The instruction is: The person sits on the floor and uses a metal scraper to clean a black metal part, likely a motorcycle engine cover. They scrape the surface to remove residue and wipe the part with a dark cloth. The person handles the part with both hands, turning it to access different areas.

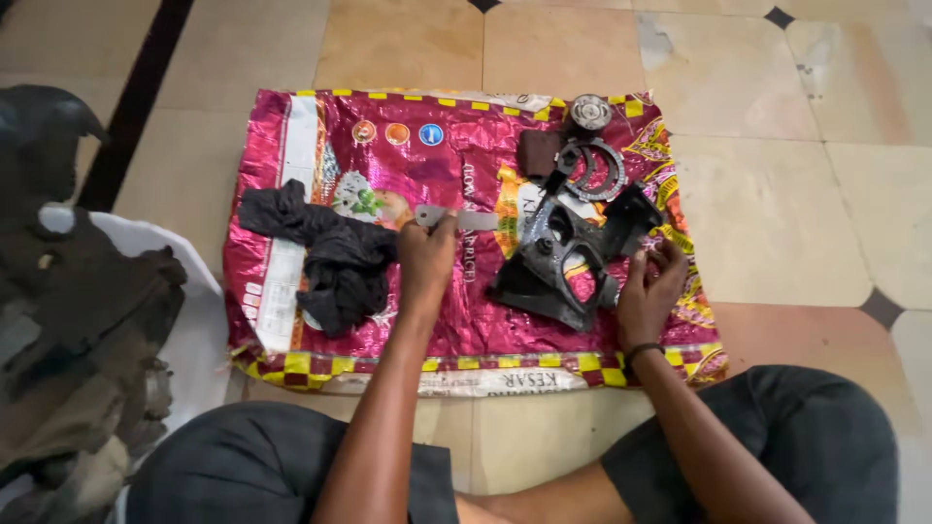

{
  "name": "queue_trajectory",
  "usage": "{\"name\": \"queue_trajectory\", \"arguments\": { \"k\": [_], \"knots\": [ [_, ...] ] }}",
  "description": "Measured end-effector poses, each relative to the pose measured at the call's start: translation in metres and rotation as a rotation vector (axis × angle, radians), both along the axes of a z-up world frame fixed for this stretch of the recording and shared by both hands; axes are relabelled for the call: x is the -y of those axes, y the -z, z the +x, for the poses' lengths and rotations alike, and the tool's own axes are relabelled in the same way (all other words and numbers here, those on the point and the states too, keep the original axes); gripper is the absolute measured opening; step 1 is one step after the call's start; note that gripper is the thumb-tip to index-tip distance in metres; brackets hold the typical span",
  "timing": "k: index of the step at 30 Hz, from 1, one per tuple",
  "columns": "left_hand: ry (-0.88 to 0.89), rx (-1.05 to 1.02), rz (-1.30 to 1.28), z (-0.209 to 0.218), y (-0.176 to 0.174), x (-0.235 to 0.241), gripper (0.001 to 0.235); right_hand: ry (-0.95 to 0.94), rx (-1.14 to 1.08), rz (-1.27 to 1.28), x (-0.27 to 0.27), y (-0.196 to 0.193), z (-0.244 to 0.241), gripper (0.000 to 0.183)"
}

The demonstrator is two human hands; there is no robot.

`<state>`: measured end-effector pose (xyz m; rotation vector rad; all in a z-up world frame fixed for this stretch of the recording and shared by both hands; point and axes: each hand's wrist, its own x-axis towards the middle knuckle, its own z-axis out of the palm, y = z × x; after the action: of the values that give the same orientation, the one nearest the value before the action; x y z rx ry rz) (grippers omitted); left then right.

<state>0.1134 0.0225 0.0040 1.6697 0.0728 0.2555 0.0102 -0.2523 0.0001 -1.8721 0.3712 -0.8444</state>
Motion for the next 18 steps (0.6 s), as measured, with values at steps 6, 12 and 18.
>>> {"name": "queue_trajectory", "arguments": {
  "k": [6, 12, 18],
  "knots": [
    [0.096, 0.067, -0.213, -0.005, 0.007, 0.008, 0.023, -0.067, -0.154, -0.439, -0.003, 0.013, -0.011, 0.049],
    [0.203, -0.081, -0.175, 0.005, -0.022, 0.002, 0.018, -0.030, -0.242, -0.428, -0.012, -0.002, -0.005, 0.057],
    [0.209, 0.032, -0.087, 0.004, -0.032, -0.007, 0.022, -0.126, -0.324, -0.736, -0.007, -0.031, 0.017, 0.094]
  ]
}}
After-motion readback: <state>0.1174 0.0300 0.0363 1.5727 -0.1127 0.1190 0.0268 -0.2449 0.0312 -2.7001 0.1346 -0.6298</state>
